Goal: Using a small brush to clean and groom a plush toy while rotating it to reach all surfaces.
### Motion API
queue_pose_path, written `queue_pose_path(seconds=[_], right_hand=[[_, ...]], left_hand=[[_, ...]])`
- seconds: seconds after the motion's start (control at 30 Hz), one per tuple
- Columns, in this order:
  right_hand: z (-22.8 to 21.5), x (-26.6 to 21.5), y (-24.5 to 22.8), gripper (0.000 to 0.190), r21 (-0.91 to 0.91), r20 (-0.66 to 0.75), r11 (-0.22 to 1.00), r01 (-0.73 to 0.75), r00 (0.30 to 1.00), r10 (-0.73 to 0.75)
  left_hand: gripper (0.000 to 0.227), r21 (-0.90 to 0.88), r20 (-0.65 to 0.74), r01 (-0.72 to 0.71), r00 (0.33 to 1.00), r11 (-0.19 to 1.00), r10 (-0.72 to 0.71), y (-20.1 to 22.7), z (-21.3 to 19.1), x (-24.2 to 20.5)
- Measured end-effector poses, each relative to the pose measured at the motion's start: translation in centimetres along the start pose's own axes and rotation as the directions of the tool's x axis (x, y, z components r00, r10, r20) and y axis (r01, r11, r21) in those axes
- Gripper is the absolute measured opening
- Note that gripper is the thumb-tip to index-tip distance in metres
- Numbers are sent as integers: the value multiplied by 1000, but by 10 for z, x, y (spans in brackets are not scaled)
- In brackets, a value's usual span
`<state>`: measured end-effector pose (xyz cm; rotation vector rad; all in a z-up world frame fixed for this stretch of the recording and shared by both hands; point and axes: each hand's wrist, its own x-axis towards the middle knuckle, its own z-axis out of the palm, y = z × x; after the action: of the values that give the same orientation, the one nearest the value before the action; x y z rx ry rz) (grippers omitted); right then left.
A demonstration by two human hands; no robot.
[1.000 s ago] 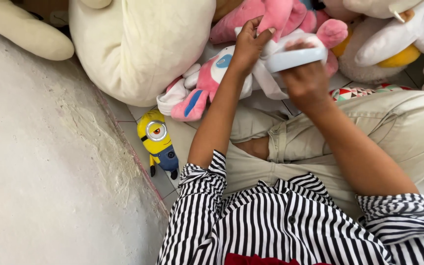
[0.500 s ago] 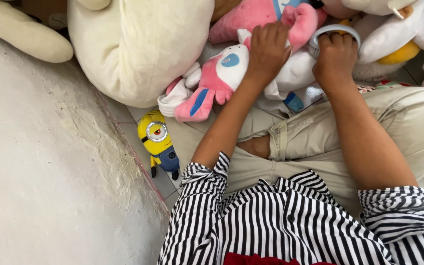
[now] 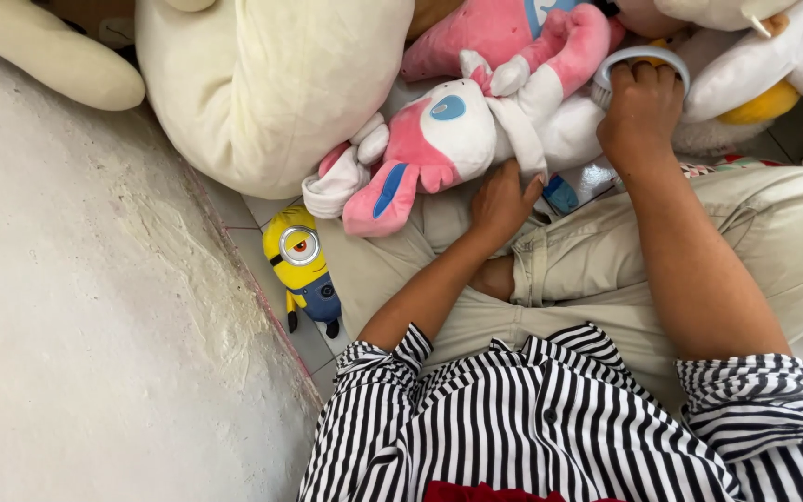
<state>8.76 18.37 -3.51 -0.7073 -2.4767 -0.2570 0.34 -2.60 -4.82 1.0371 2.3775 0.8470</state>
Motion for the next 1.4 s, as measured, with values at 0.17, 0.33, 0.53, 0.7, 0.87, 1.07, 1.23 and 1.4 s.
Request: queue_pose_path(seconds=[0.17,0.33,0.53,0.7,0.87,1.07,1.23,1.4], right_hand=[[-11,7,-3,39,53,-71,999,-1,997,5],[-57,30,-13,43,257,-212,966,36,977,20],[-81,43,-25,57,426,-348,897,120,937,40],[-66,32,-32,62,418,-291,896,150,956,-24],[-93,17,-94,52,344,-140,874,342,940,-312],[-50,29,-36,44,136,-100,965,226,972,-214],[-81,26,-62,43,-49,-194,977,209,957,-214],[-111,37,-116,16,98,-248,895,434,882,-401]], left_hand=[[32,-379,-41,-122,993,917,115,20,-20,-7],[40,-703,-8,-50,998,710,63,30,-67,-11],[33,-832,-71,-70,997,551,21,26,-97,0],[25,-941,-135,-96,986,323,-100,-25,-62,43],[18,-937,-216,-185,973,296,-76,-40,-50,43],[18,-928,-205,-162,974,334,-97,-38,-53,40],[17,-937,-207,-170,974,306,-92,-47,-41,45],[22,-914,-257,-164,942,371,-216,-60,-40,50]])
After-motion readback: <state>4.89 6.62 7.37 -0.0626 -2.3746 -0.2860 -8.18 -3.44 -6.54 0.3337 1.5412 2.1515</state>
